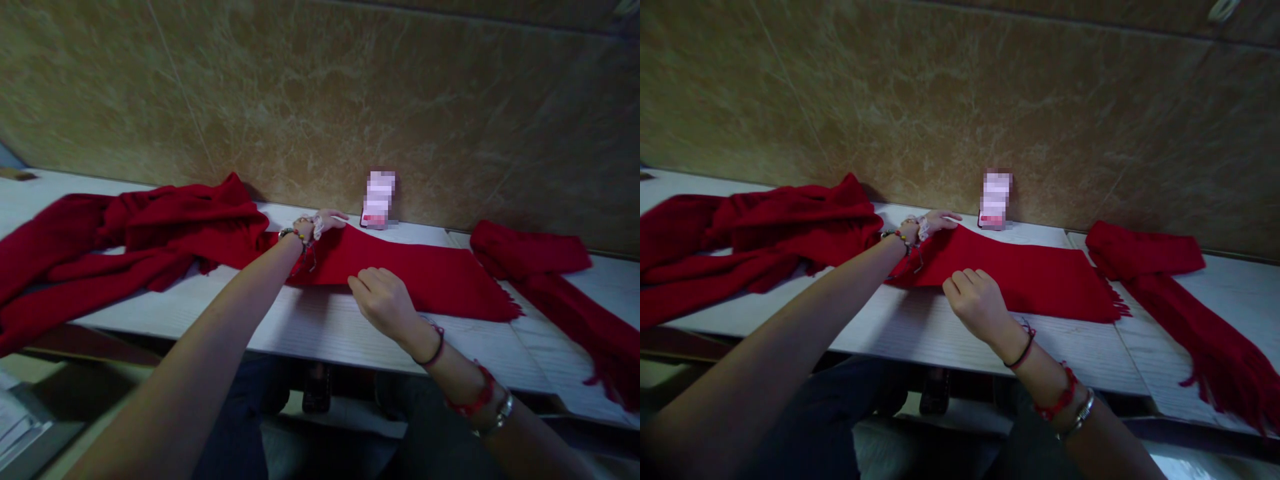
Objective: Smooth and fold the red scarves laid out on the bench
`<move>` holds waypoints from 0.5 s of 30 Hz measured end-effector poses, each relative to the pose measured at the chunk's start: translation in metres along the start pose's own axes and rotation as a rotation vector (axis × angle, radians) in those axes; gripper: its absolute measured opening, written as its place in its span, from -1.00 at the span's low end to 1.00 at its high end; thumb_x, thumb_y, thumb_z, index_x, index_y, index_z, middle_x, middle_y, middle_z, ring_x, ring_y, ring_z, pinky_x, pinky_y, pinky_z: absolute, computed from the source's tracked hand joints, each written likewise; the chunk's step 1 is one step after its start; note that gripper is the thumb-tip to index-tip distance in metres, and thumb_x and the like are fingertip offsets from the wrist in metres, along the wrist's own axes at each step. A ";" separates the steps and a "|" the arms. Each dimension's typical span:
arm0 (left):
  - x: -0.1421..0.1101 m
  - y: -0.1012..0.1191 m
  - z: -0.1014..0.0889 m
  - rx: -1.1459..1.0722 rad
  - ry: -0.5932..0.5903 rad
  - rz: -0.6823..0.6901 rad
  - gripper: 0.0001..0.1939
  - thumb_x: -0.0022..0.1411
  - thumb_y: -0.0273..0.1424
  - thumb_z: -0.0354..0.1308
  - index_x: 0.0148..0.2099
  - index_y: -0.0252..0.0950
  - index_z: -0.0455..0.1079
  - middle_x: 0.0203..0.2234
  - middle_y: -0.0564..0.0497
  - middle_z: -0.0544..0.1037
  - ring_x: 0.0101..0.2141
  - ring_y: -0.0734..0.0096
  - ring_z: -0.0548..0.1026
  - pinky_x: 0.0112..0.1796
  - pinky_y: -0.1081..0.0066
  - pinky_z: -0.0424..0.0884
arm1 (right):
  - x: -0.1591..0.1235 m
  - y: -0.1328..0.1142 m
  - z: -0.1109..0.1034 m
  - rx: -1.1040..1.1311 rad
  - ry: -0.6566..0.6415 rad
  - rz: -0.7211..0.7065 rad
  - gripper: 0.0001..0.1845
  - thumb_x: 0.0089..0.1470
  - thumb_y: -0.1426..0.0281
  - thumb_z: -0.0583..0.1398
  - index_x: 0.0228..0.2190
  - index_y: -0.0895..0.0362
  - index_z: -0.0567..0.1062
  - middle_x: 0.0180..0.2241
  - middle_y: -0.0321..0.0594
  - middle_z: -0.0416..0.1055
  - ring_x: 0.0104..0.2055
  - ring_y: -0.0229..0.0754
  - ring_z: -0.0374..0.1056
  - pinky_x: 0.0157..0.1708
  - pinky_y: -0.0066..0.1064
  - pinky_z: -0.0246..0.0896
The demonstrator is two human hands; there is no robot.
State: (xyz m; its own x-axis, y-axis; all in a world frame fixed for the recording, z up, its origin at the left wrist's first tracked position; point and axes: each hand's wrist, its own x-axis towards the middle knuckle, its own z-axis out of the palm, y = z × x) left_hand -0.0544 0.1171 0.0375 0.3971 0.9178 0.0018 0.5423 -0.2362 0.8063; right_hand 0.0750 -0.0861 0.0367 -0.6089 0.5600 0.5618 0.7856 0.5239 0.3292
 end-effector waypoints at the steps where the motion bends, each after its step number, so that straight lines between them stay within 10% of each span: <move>1: 0.001 0.007 -0.001 -0.057 0.004 0.012 -0.63 0.08 -0.48 0.09 -0.02 -0.30 0.38 -0.33 0.01 0.54 -0.32 0.42 0.47 -0.32 0.48 0.37 | 0.000 0.004 -0.004 -0.009 0.024 0.012 -0.72 0.11 0.57 -0.01 -0.53 0.14 0.41 -0.56 -0.22 0.29 -0.47 -0.20 0.14 -0.45 -0.37 -0.07; 8: 0.020 0.099 0.014 -0.164 -0.031 0.261 -0.64 0.15 -0.51 0.06 0.03 -0.41 0.33 -0.18 -0.06 0.50 -0.19 0.35 0.45 -0.19 0.41 0.36 | -0.029 0.060 -0.053 -0.143 0.204 0.178 -0.76 0.10 0.52 0.01 -0.45 0.15 0.46 -0.56 -0.22 0.32 -0.46 -0.21 0.20 -0.42 -0.38 0.07; 15: 0.055 0.165 0.105 -0.053 -0.130 0.390 -0.63 0.11 -0.50 0.02 -0.01 -0.47 0.35 -0.18 -0.11 0.49 -0.15 0.29 0.43 -0.16 0.41 0.35 | -0.116 0.127 -0.075 -0.247 0.149 0.325 -0.84 0.05 0.50 0.06 -0.41 0.19 0.46 -0.53 -0.21 0.38 -0.45 -0.21 0.29 -0.39 -0.39 0.19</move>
State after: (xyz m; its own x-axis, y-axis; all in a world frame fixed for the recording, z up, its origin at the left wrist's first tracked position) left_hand 0.1348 0.0948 0.1089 0.6572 0.7140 0.2416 0.2953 -0.5388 0.7890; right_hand 0.2533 -0.1324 0.0705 -0.3172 0.5620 0.7639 0.9476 0.1566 0.2784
